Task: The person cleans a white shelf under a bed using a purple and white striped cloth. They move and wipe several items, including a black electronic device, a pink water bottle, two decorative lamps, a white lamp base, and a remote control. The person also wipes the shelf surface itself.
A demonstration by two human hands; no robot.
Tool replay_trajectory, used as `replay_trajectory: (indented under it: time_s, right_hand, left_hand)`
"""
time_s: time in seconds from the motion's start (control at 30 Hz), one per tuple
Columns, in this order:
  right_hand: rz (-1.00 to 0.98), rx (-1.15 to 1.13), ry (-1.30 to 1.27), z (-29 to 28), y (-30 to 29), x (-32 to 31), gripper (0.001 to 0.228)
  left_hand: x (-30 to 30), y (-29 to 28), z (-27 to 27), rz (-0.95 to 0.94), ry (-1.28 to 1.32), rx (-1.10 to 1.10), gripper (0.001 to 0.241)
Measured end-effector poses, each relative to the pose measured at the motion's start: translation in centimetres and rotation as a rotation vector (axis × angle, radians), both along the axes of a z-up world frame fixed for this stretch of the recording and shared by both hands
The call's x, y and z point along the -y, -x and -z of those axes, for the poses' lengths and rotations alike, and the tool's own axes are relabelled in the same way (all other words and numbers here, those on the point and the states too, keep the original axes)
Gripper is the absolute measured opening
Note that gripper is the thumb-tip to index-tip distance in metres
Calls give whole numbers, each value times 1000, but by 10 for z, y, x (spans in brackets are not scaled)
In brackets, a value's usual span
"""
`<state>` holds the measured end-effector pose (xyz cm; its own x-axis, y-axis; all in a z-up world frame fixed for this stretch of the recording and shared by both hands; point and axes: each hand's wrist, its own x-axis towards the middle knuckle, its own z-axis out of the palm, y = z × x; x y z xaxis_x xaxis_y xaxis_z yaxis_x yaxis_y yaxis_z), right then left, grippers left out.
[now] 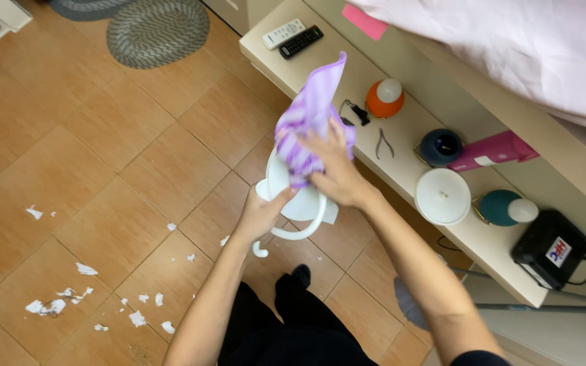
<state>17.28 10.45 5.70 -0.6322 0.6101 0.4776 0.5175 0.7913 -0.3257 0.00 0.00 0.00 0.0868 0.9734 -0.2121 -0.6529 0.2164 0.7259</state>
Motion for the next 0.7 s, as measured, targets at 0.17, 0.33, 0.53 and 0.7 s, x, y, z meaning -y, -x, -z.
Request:
replay_trajectory:
  time_s: [0.17, 0.33, 0.53, 0.7]
  right_hand:
    - [-267, 111, -90, -49, 71, 20, 67]
    - [-172, -51, 29, -7, 120, -9, 42]
    - [111, -627, 398, 32, 164, -2, 22]
    - [93, -669, 601, 33, 202, 74, 56]
  left_hand:
    - [15, 64, 9, 54, -254, -423, 19]
    - [40, 94, -19, 35, -138, -512, 17]
    - [41, 136, 6, -162, -85, -560, 22]
    - [18, 161, 0, -384, -113, 203, 51]
